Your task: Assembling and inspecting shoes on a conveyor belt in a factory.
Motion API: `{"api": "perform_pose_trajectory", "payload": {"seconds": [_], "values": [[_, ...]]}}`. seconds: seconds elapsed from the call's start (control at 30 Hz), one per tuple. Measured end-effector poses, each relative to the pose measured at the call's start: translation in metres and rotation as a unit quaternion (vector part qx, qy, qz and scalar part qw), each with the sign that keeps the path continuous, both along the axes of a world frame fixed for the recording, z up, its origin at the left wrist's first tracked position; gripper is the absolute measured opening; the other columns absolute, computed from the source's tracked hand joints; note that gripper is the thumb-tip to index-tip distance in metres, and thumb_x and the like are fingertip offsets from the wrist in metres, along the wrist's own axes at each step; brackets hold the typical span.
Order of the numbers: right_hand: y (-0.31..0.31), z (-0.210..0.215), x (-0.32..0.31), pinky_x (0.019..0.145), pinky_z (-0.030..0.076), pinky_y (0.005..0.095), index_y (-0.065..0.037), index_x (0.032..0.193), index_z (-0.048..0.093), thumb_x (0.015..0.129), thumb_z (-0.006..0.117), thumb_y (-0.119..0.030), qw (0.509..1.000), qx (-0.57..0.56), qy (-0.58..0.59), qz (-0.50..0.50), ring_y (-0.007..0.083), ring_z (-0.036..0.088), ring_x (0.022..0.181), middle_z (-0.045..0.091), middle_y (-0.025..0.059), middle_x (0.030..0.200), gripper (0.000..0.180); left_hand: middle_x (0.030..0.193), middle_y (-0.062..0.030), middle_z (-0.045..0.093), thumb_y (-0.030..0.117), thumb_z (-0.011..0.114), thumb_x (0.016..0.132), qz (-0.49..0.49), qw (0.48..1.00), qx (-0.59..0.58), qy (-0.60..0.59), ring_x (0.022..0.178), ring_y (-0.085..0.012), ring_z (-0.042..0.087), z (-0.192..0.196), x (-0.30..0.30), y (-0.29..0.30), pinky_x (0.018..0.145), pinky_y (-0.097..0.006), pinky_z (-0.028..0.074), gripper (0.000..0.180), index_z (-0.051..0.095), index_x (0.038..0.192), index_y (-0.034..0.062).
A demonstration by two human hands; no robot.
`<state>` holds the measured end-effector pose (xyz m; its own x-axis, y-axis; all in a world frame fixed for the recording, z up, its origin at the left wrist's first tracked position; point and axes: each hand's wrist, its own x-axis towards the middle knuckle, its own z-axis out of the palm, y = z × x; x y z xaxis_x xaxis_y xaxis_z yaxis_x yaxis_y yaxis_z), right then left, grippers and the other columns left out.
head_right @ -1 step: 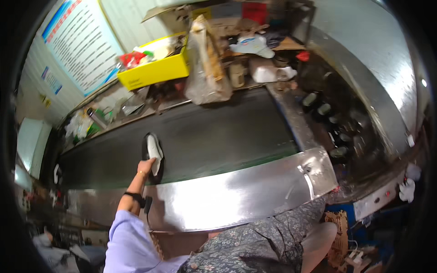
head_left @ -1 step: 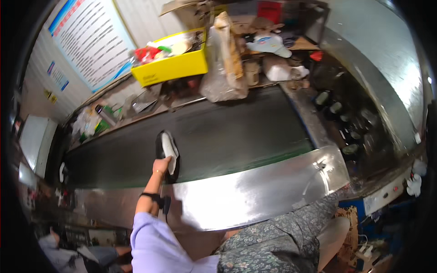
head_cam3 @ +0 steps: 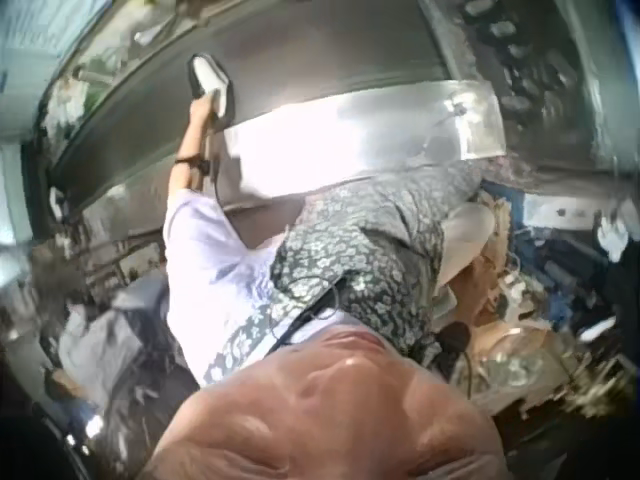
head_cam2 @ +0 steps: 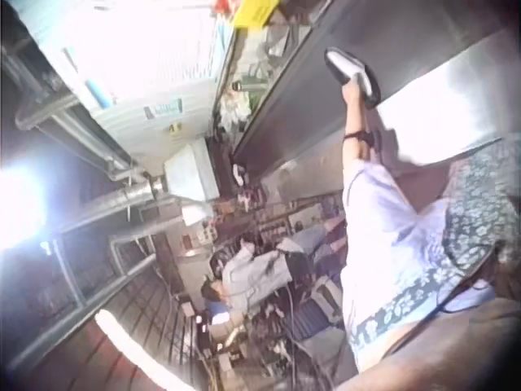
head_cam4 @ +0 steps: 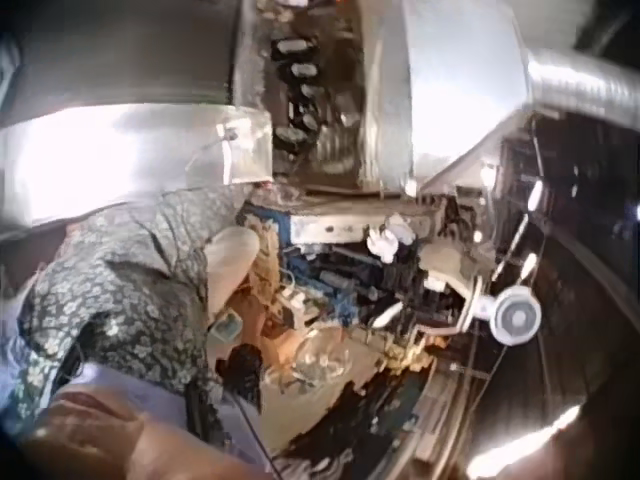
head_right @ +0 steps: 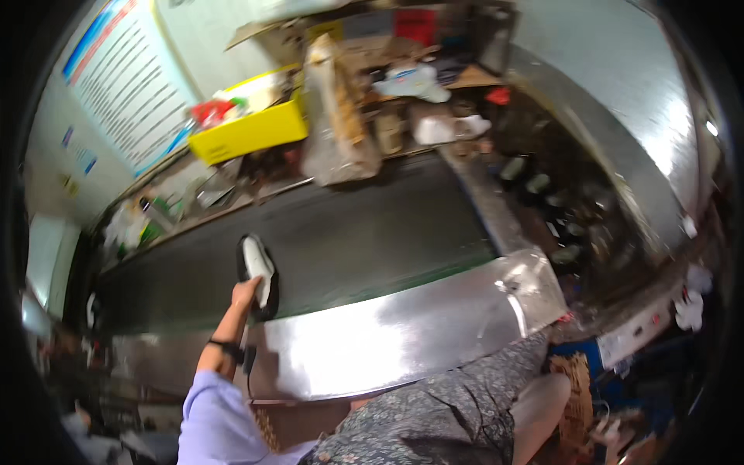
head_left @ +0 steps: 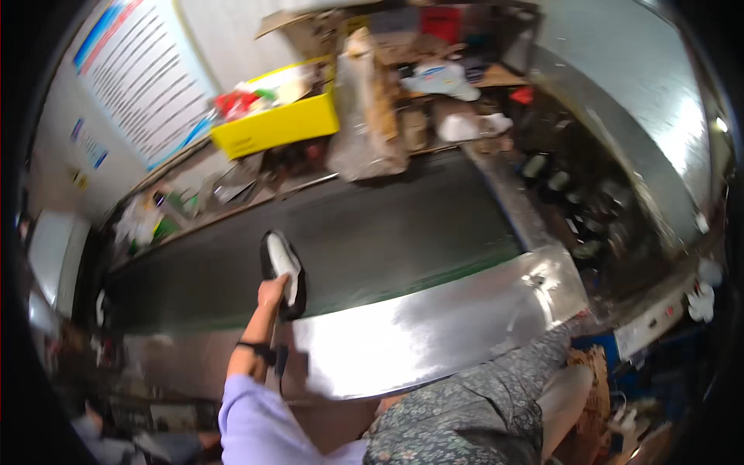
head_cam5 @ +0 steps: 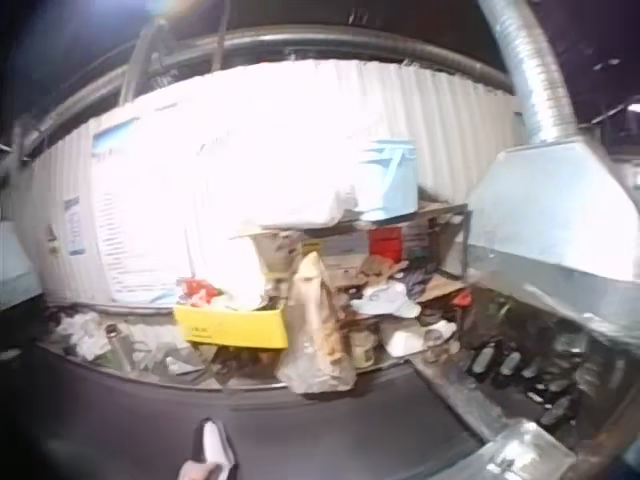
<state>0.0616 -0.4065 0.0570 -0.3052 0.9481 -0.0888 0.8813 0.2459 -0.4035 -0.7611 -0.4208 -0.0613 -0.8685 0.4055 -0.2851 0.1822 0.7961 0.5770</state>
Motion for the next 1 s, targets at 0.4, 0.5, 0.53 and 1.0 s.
{"api": "perform_pose_trajectory", "payload": {"seconds": [0.4,0.5,0.53,1.0], "values": [[0.075,0.033,-0.105,0.096,0.047,0.035,0.0,0.143,0.039,0.096,0.057,-0.046,0.895,0.121,0.415,-0.112,0.0348,0.061,0.114,0.056,0.0271,0.131,0.068,0.109,-0.0154,0.065,0.021,0.071,0.089,-0.629,0.732,0.179,-0.193,0.093,-0.0202,0.062,0.094,0.466,0.007,0.08,-0.033,0.05,0.047,0.056,0.127,-0.0027],[0.029,0.059,-0.081,0.089,0.05,0.0357,-0.003,0.12,0.062,0.098,0.056,-0.04,0.881,0.097,0.398,-0.237,0.0291,0.066,0.104,0.07,0.0167,0.108,0.043,0.131,-0.0234,0.053,0.028,0.076,0.084,-0.724,0.641,0.073,-0.244,0.118,-0.0245,0.054,0.204,0.523,-0.011,0.095,-0.036,0.047,0.075,0.041,0.138,-0.0091],[0.018,0.045,-0.08,0.088,0.051,0.0355,-0.003,0.12,0.063,0.098,0.055,-0.036,0.886,0.081,0.403,-0.214,0.0285,0.067,0.104,0.069,0.0171,0.11,0.04,0.14,-0.0251,0.045,0.031,0.077,0.083,-0.673,0.621,0.19,-0.354,0.13,-0.0288,0.043,0.162,0.532,-0.012,0.104,-0.04,0.04,0.087,0.03,0.146,-0.0072],[-0.061,-0.051,-0.054,0.068,0.047,0.0297,-0.001,0.092,0.061,0.099,0.057,-0.029,0.836,-0.023,0.485,-0.258,0.0142,0.056,0.074,0.062,0.0054,0.078,0.029,0.118,-0.009,0.057,0.0,0.075,0.076,-0.542,0.616,0.194,-0.538,0.109,-0.019,0.055,0.077,0.591,0.081,0.091,-0.031,0.048,0.064,0.045,0.133,0.0048]]}}
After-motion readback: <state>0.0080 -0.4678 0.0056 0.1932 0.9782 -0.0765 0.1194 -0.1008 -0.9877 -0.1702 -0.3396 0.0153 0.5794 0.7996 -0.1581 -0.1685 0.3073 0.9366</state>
